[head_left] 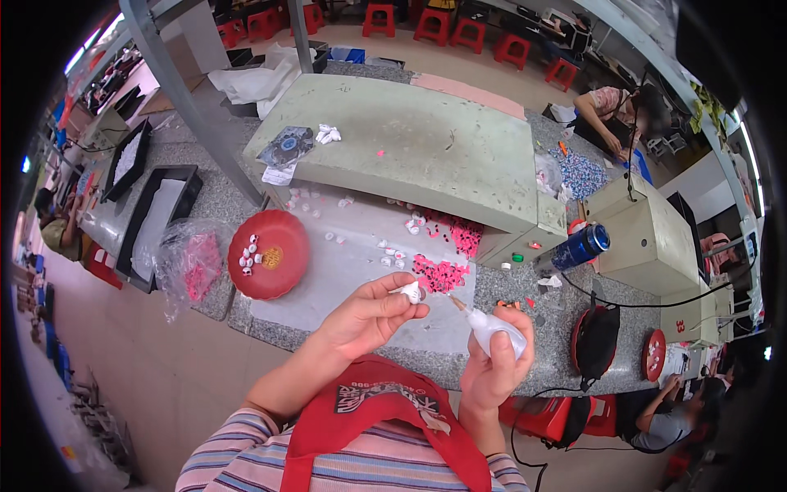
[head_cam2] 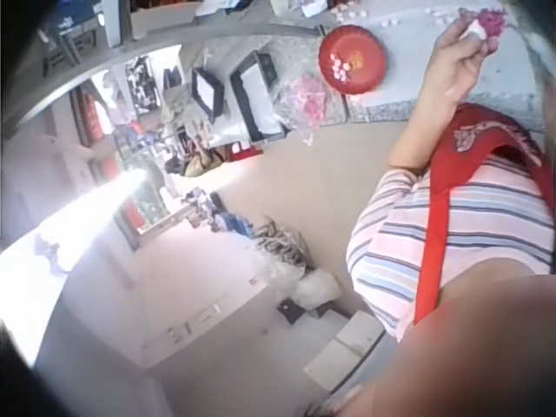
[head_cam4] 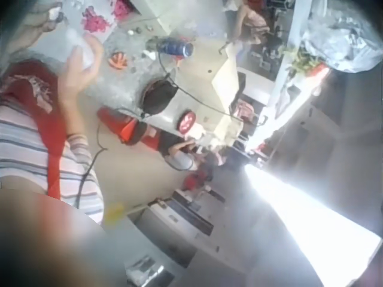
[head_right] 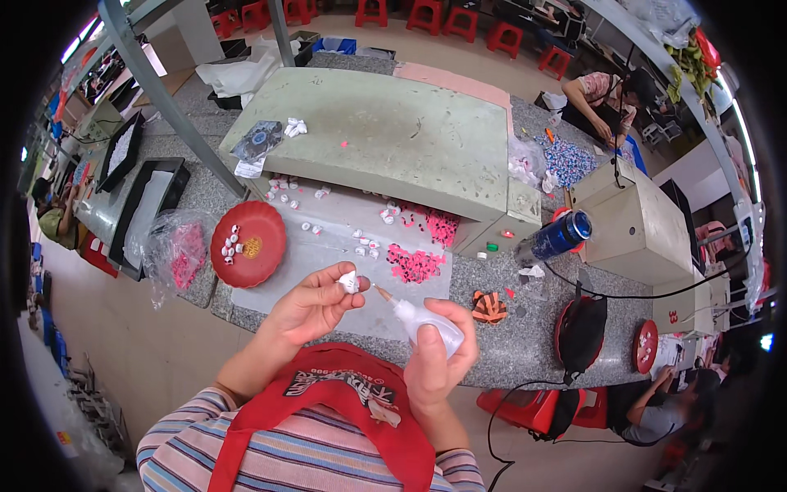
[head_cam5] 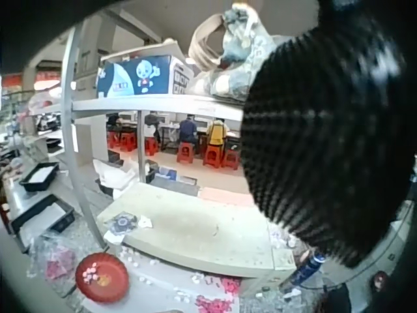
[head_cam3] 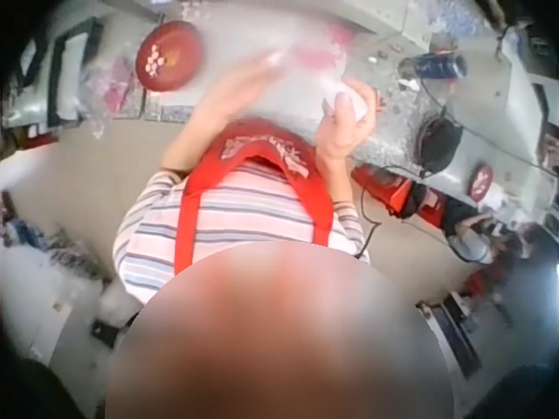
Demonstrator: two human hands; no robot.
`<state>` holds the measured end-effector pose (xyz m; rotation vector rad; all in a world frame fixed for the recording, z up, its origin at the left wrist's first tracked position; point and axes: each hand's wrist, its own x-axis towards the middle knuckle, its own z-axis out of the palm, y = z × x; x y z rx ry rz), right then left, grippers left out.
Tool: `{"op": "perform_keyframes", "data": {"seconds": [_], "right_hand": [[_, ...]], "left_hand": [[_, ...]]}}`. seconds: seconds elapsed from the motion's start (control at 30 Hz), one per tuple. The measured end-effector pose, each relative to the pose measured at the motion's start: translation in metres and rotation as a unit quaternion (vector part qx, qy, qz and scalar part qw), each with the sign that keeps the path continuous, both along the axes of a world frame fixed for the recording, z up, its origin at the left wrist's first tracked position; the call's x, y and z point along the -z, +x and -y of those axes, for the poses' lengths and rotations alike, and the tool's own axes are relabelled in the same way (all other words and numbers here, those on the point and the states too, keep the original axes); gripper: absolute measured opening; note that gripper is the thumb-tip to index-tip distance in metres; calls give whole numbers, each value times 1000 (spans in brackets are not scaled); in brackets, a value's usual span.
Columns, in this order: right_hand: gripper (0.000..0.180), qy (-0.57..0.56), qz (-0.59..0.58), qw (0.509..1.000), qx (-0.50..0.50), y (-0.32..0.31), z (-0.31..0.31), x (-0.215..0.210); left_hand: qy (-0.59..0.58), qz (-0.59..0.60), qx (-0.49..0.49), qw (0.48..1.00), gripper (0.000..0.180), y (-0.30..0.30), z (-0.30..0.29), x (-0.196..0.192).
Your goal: Applying glue to small parts and assembling character charms at a workbench.
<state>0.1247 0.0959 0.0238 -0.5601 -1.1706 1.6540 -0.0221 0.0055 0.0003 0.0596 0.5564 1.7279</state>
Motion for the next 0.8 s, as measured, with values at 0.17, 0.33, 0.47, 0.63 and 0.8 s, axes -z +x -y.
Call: {"op": "perform_keyframes", "data": {"seconds": [0.17,0.33,0.47,0.63,0.8], "right_hand": [[38,68,62,995,46,2,1,-3],[41,128,100,984,68,10,7,-12],[39,166,147,974,46,17,17,-16],[35,203,174,963,34,17,17,-18],[29,267,182,946,14,15,17,-17]], "left_hand": [[73,70,44,994,35,1,1,-7],[-20,-231,-13,973,32,7,3,-15],[22,-352,-158,922,35,16,5,-19],[-16,-333,-126,934,37,13,8,-23],[-18,-394,-164,904,34,21,7,-23]]}}
